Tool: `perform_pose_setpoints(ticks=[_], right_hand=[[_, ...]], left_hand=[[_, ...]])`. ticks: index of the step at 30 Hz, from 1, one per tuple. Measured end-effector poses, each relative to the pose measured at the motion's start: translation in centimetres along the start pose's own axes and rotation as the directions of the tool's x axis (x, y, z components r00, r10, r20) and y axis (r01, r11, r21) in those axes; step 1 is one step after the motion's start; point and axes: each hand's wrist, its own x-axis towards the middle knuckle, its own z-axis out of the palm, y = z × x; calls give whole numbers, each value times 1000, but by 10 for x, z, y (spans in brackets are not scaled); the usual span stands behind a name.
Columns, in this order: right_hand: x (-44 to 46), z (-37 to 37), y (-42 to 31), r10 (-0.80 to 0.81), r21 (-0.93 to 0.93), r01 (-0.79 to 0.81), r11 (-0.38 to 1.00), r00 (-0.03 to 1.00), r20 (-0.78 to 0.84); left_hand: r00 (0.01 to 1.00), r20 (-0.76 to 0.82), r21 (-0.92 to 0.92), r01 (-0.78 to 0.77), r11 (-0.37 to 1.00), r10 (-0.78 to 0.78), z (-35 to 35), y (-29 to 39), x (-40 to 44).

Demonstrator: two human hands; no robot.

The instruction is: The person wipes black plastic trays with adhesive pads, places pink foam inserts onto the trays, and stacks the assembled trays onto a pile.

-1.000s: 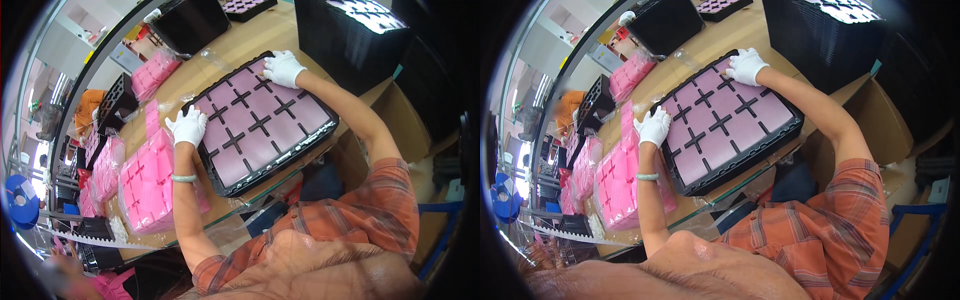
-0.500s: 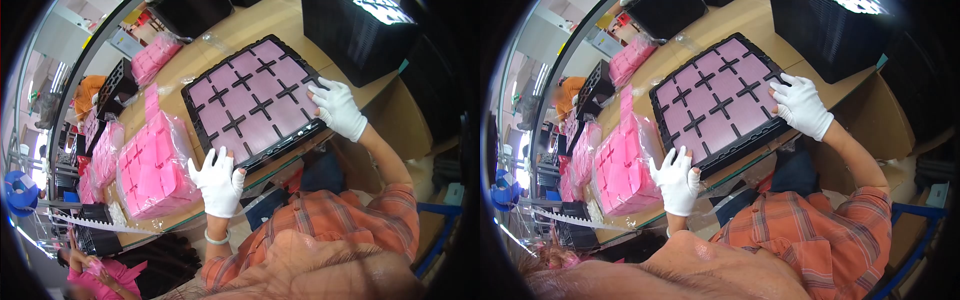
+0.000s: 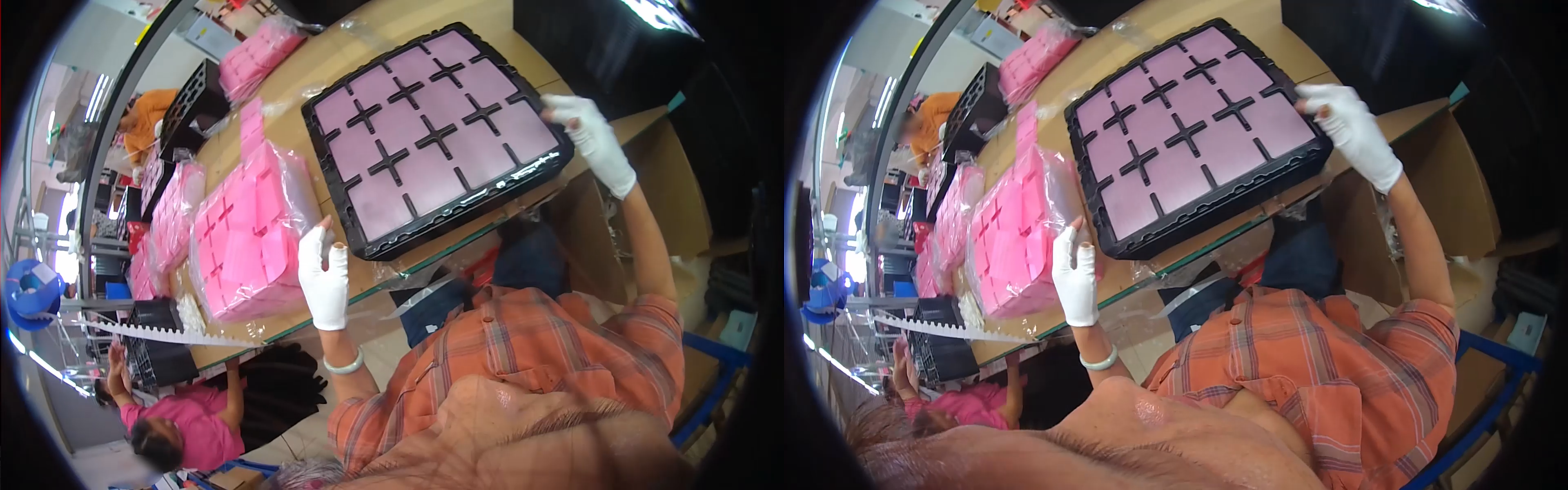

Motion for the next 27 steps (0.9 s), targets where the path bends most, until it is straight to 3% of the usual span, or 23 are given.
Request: perform_pose_setpoints(ticks=[2, 3, 4, 7, 8, 10, 12, 14, 18, 20, 21, 23, 24, 26, 27], right_hand=[[-12, -7, 16, 237, -60, -239, 969, 971, -35], [-17, -8, 18, 355, -94, -359, 929, 933, -62], [-23, -6, 17, 544, 65, -544, 837, 839, 25], [-34, 0, 18, 421, -33, -421, 906, 907, -17], [-36, -3, 14, 492, 65, -492, 868, 870, 19], [-41, -4, 20, 479, 152, -476, 866, 878, 20], [-39, -7, 10, 577, 260, -562, 785, 816, 21], [-41, -9, 4, 718, 457, -672, 582, 689, 98], [-44, 6, 16, 710, 772, -558, 304, 673, 207], [-47, -9, -3, 727, 808, -519, 278, 664, 177], [-47, -13, -5, 706, 820, -462, 337, 700, 105], [-37, -37, -22, 655, 871, -298, 391, 755, -37], [-29, -54, -28, 635, 860, -250, 444, 766, -105], [-14, -90, -16, 578, 894, -96, 438, 792, -198], [-6, -107, 3, 568, 866, -39, 499, 769, -293]], left_hand=[[913, 105, -328, 405, 853, -393, -1, 9, -10], [903, 109, -333, 427, 841, -415, 0, 10, -11], [893, 119, -335, 448, 829, -434, 1, 10, -12], [869, 144, -357, 492, 794, -473, -3, 3, -9], [864, 161, -387, 499, 775, -476, -5, -1, -7], [833, 229, -433, 551, 713, -504, -9, -8, -2], [798, 365, -598, 596, 535, -481, -10, -12, 6], [768, 390, -573, 634, 519, -508, -6, -9, 5], [821, 339, -570, 568, 593, -459, -7, -7, 2], [878, 289, -591, 477, 650, -382, 7, 1, -17], [898, 296, -659, 439, 611, -326, 11, -7, -16], [937, 296, -645, 341, 684, -188, 9, 11, 3], [931, 343, -626, 323, 709, -121, 7, 29, 16], [954, 294, -640, 238, 731, -53, 26, 77, 40], [958, 278, -648, 241, 723, -70, 46, 109, 48]])
